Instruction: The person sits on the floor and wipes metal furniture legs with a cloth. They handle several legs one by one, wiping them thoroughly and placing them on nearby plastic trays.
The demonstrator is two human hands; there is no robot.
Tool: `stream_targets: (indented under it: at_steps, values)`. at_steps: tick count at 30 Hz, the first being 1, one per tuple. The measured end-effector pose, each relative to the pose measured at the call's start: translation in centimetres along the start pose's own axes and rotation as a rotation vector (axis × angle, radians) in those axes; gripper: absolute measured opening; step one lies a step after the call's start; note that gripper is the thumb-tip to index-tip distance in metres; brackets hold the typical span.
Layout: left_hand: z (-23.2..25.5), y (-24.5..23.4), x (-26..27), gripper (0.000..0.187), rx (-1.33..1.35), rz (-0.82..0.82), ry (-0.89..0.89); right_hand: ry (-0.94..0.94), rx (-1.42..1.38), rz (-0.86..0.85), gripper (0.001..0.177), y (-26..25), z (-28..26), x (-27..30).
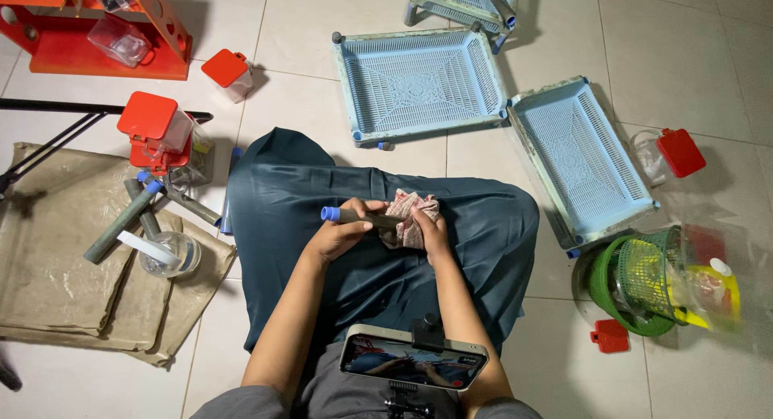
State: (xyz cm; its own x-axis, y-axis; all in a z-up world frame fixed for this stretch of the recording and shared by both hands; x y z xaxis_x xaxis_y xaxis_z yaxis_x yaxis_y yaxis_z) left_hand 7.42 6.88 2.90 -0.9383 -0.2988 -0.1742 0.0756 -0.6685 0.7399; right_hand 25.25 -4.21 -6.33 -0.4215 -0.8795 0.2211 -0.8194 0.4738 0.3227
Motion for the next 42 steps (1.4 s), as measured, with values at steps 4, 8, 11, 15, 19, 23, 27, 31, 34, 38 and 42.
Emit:
stream_targets:
  at_steps: [4,8,11,15,19,23,27,31,34,38,42]
  values:
    - [0.5,1.2,-0.1,0.021,-0.139,-0.187,-0.105,0.201,-0.158,-0.094,0.037,0.9,0.2,0.7]
    - [3.2,1.6,0.9,0.023,-0.336,-0.273,-0.048,0.291,-0.390,-0.206,0.047,3.2,0.5,0.8]
    - [6.9,0.3,2.3,0.020,-0.204,-0.124,0.160,0.168,-0.580,-0.229,0.050,3.4,-0.6,0.2]
    - [10.7,-2.8,4.3,0.014,0.020,0.174,0.406,0.027,-0.677,-0.245,0.052,2.5,-3.0,0.7]
    - [10.8,-3.4,4.1,0.016,-0.071,0.288,0.442,-0.071,-0.758,-0.109,0.052,1.0,-5.6,0.9]
    - [8.6,-3.3,2.8,0.014,-0.098,0.301,0.407,-0.219,-0.720,-0.030,0.053,-1.4,-9.1,2.0]
    - [5.2,-4.0,1.5,0.014,-0.272,0.423,0.206,-0.473,-0.601,0.077,0.056,-6.3,-13.4,4.0]
    - [3.2,-3.6,0.6,0.015,-0.521,0.426,0.146,-0.698,-0.572,0.114,0.057,-10.5,-16.0,6.4]
    - [2.6,-3.7,0.5,0.016,-0.546,0.435,0.132,-0.707,-0.466,0.204,0.064,-11.7,-15.8,7.0]
    - [2.5,-4.1,0.5,0.018,-0.519,0.457,0.117,-0.726,-0.326,0.304,0.093,-11.2,-15.2,7.5]
    - [2.2,-4.2,-0.1,0.021,-0.321,0.462,0.146,-0.719,-0.194,0.285,0.100,-10.9,-14.8,7.0]
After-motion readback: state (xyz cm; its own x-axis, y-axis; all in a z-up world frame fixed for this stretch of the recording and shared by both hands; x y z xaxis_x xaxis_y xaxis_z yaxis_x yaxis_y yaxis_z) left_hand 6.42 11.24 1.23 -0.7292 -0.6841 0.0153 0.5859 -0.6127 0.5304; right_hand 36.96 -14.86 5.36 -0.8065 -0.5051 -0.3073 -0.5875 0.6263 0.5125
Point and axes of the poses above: each hand's wrist, its own x-axis away from the middle knuckle, its own y-axis out of the palm, z = x × y, the point moved 9 cm from there along -x, towards the middle knuckle, and after that the axes turned 12 degrees about -z, right-handed, at the moved point
